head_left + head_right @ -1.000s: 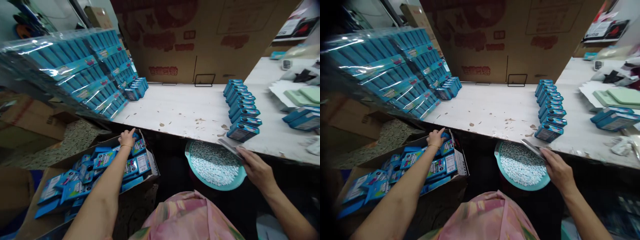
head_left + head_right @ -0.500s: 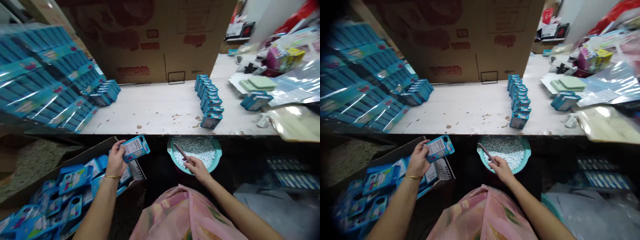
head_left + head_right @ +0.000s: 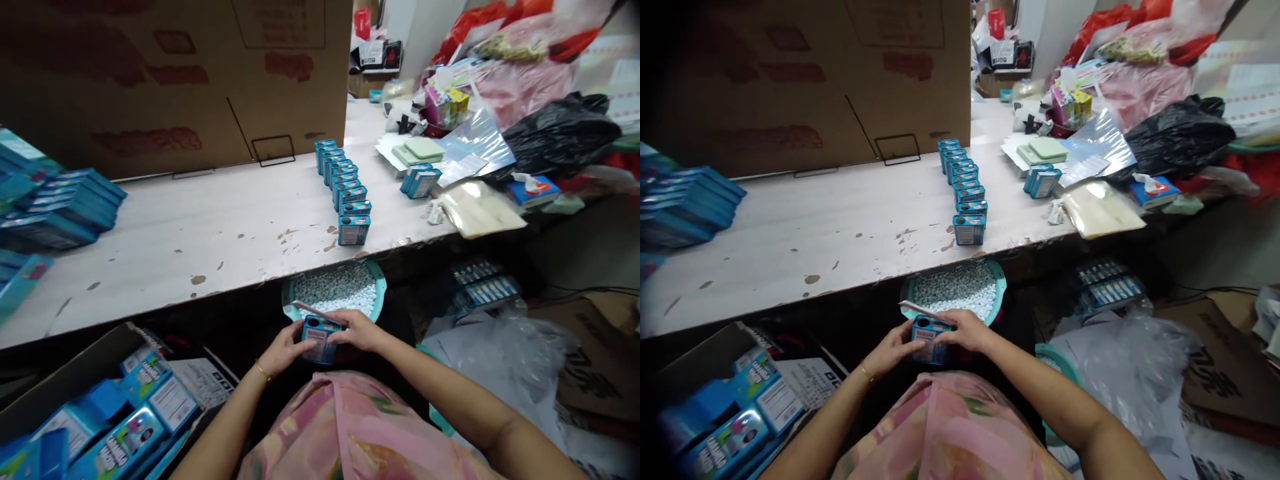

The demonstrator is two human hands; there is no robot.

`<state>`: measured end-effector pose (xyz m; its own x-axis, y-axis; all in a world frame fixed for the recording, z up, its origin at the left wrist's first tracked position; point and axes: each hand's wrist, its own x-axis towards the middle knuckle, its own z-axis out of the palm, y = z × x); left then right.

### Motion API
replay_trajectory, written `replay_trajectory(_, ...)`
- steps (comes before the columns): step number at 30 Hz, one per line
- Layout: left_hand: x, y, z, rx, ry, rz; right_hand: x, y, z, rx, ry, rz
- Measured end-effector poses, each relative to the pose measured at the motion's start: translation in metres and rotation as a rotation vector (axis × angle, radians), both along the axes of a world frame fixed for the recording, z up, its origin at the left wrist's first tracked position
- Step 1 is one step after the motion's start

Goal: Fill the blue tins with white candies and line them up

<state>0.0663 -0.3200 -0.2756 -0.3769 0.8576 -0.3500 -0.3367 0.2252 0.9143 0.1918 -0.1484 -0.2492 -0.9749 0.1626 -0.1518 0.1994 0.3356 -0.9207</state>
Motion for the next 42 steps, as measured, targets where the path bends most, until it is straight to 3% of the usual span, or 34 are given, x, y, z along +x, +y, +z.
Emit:
replay_trajectory(2,-0.005,0.009,-0.006,0.009,-0.074,0.087,0.009,0.027,0.003,0.169,-0.098,-0.070)
replay_trajectory(4,-0.013,0.020,-0.014,0.014,-0.155,0.241,0.021,0.058,0.008,0.455,-0.244,-0.124)
replay_trajectory(7,-0.026,0.038,-0.032,-0.012,-0.197,0.392,0.031,0.092,0.012,0.927,-0.410,-0.060)
replay_trajectory(9,-0.033,0.051,-0.045,-0.062,-0.179,0.450,0.028,0.097,0.004,1.087,-0.478,0.029)
replay_trajectory(11,-0.035,0.063,-0.057,-0.113,-0.171,0.484,0.016,0.088,-0.014,1.081,-0.517,0.062)
replay_trajectory(15,-0.024,0.083,-0.071,-0.136,-0.216,0.492,-0.021,0.054,-0.056,0.911,-0.515,0.014)
replay_trajectory(18,-0.015,0.091,-0.066,-0.085,-0.269,0.443,-0.039,0.043,-0.073,0.842,-0.514,-0.026)
replay_trajectory(21,-0.014,0.085,-0.052,-0.006,-0.268,0.407,-0.039,0.050,-0.074,0.785,-0.495,-0.020)
replay_trajectory(25,-0.026,0.056,-0.038,0.066,-0.111,0.423,-0.024,0.067,-0.059,0.654,-0.417,-0.041)
replay_trajectory(29,-0.037,0.035,-0.037,0.047,0.228,0.415,-0.009,0.080,-0.024,0.623,-0.335,-0.037)
replay_trajectory(36,-0.026,0.058,-0.031,-0.042,0.665,0.278,-0.014,0.080,0.048,0.743,-0.260,0.108)
replay_trajectory(42,-0.020,0.068,-0.033,-0.031,0.761,0.219,-0.033,0.060,0.082,1.034,-0.352,0.229)
